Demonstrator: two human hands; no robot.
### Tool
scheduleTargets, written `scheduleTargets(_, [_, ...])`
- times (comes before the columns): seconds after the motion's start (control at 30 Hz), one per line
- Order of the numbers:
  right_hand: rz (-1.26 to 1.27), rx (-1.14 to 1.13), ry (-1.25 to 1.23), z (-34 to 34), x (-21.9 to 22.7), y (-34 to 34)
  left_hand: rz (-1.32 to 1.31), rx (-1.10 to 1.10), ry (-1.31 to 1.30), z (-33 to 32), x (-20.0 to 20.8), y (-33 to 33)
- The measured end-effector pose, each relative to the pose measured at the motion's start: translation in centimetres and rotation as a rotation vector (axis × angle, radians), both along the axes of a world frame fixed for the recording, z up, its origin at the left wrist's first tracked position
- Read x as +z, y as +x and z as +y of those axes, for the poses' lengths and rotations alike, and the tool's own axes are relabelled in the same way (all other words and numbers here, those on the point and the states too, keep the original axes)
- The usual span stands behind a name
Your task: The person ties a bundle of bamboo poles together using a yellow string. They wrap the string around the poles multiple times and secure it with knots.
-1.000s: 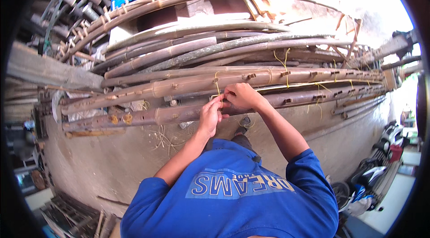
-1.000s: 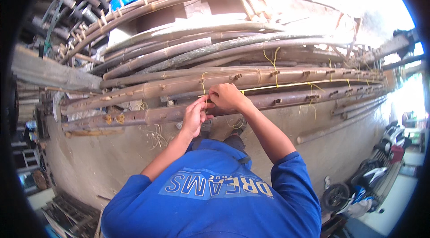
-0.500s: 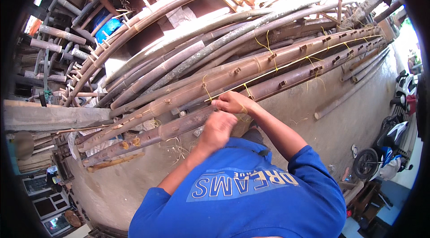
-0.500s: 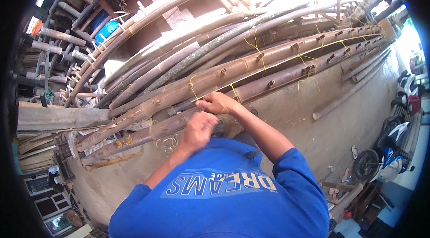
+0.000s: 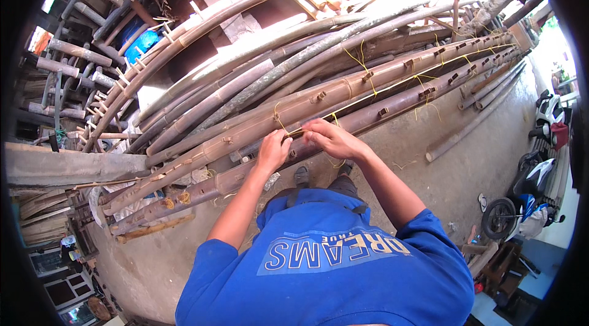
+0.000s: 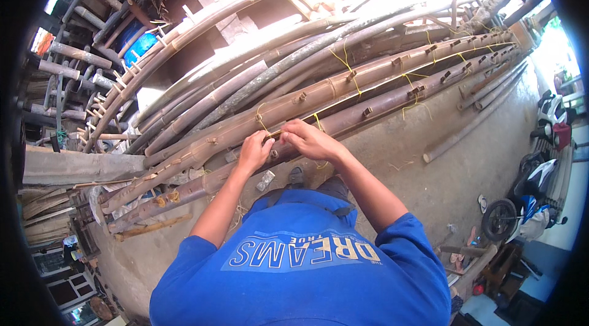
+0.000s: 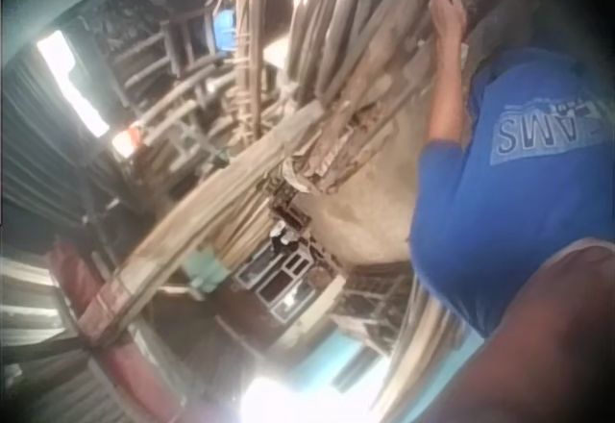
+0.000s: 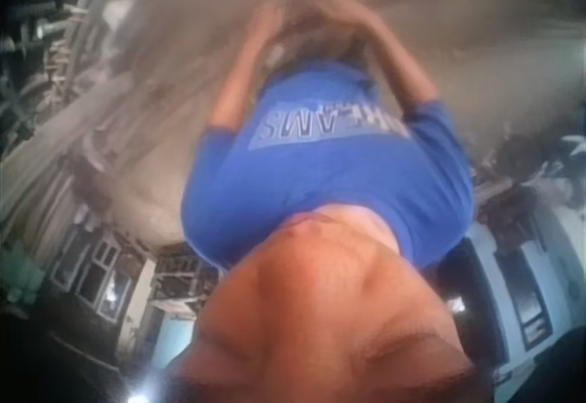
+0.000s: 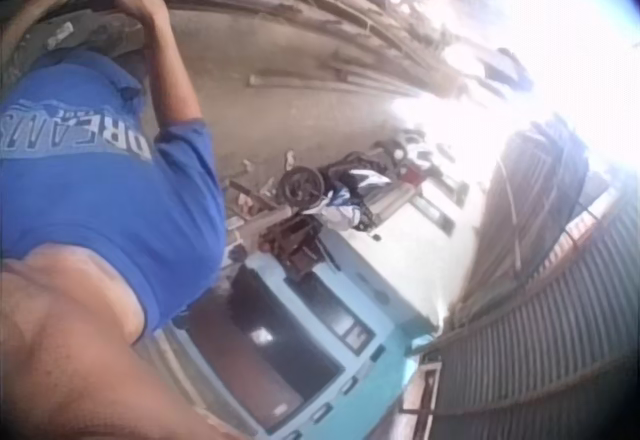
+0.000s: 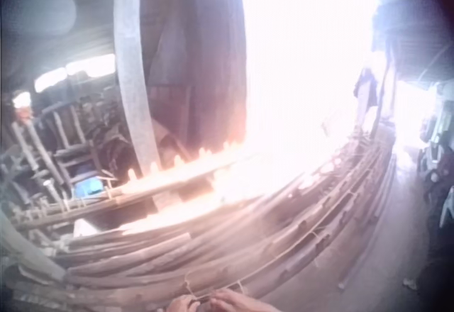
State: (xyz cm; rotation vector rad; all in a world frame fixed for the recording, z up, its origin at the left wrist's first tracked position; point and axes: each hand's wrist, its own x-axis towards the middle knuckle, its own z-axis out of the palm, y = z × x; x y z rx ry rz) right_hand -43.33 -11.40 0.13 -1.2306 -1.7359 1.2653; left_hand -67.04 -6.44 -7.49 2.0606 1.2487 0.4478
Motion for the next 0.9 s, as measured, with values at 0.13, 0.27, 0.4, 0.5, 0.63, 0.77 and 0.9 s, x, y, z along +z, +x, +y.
scheduleTargets(0.13, [0.341,-0.118,0.100,1.9,0.1,-3.9,-0.165,0.004,0.067,-0.7,0.3,0.2])
scheduleTargets(0.27, [0.746,-0.453,-0.269,5.9,-0.7,-7.8,-0.039,-0.025,0.227,-1.0,-0.7,-0.1])
scheduleTargets(0.4, [1.118,-0.771,-0.517,8.5,2.1,-8.8,0.158,-0.020,0.355,-1.7,-0.1,0.6])
scheduleTargets(0.5, [1.130,-0.709,-0.570,7.2,3.4,-8.6,0.234,-0.044,0.411,-1.0,-2.1,-0.3])
scheduleTargets(0.63, [1.142,-0.589,-0.590,5.2,5.6,-8.2,0.206,-0.105,0.474,-0.3,-1.5,0.0])
scheduleTargets(0.77, [0.410,-0.168,0.071,4.9,2.5,-8.6,0.293,-0.118,0.161,-0.8,-1.6,-0.1])
scheduleTargets(0.9, [-0.044,0.344,0.473,5.6,6.5,-10.7,-0.628,0.137,-0.079,-1.2,-6.5,-1.7])
